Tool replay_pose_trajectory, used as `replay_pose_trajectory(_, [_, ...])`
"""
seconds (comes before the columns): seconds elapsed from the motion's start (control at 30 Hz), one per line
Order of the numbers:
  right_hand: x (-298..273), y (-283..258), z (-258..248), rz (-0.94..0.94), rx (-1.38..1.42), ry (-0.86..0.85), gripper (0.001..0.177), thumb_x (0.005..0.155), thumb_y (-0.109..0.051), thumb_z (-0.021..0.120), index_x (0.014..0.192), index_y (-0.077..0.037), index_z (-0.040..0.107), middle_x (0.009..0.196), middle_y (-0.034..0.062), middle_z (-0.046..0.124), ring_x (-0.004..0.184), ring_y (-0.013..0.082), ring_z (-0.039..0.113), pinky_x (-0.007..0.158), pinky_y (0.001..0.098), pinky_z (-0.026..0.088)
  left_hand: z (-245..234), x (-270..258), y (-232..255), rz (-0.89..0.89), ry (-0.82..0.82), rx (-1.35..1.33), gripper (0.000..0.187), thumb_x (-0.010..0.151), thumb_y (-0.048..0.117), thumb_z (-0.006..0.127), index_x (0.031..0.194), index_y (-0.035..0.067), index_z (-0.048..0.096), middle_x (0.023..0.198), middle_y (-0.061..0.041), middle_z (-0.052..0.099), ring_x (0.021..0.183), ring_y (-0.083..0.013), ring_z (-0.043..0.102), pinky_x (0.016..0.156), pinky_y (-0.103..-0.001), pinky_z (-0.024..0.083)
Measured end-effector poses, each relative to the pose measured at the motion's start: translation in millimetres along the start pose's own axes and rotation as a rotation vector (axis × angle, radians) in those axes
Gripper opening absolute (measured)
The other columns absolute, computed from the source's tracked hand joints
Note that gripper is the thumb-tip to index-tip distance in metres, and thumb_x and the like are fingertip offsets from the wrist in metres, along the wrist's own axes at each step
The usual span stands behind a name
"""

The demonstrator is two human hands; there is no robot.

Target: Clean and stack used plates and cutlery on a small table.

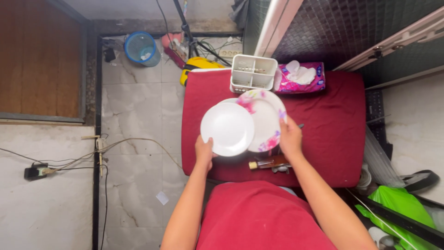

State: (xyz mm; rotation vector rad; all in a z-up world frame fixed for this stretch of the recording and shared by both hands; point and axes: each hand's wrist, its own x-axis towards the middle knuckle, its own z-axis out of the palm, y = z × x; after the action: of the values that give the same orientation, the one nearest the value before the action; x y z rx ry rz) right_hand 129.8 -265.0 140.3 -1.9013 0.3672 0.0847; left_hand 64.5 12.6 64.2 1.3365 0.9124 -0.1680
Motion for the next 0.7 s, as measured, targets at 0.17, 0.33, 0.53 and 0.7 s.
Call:
replay_pose_trajectory(0.17, [1,10,-50,-0.151,-0.127,0.121,0.032,0.107,-0.018,0.056,0.133,0.000,0.065,0.109,0.0116,0.075,0.097,0.0129,0.068,0.085,0.0294,0.053,10,-2,10,-0.007,0.053,0.025,0.028,0.099,0.009,0.053,0.126,0.002,0.057,0.107,-0.016,0.070,0.079,-0.0254,0.072,0.048,-0.036,0.056])
replay_pose_trajectory(0.33, [-18,27,-87,-0.021,-0.062,0.230,0.026,0.111,-0.017,0.052,0.122,0.001,0.066,0.102,0.0071,0.071,0.090,0.0114,0.063,0.080,0.0304,0.051,22,14,-21,0.166,0.179,0.261,0.026,0.097,0.011,0.059,0.120,0.000,0.061,0.111,-0.022,0.069,0.094,-0.0351,0.068,0.071,-0.046,0.053])
replay_pose_trajectory(0.53, [-40,65,-130,-0.079,0.054,0.433,0.024,0.114,-0.017,0.050,0.122,0.001,0.064,0.099,0.0040,0.064,0.086,0.0101,0.054,0.079,0.0282,0.047,33,8,-29,0.216,0.381,0.706,0.039,0.084,0.018,0.075,0.118,0.002,0.064,0.121,-0.029,0.058,0.111,-0.0465,0.056,0.094,-0.052,0.047])
replay_pose_trajectory(0.7, [-46,113,-172,0.035,0.331,0.548,0.020,0.114,-0.016,0.047,0.122,-0.002,0.058,0.114,0.0049,0.067,0.097,0.0082,0.062,0.086,0.0235,0.052,38,-8,-32,0.230,0.321,0.301,0.050,0.076,0.005,0.073,0.124,0.003,0.063,0.115,-0.020,0.072,0.108,-0.0348,0.069,0.093,-0.045,0.054])
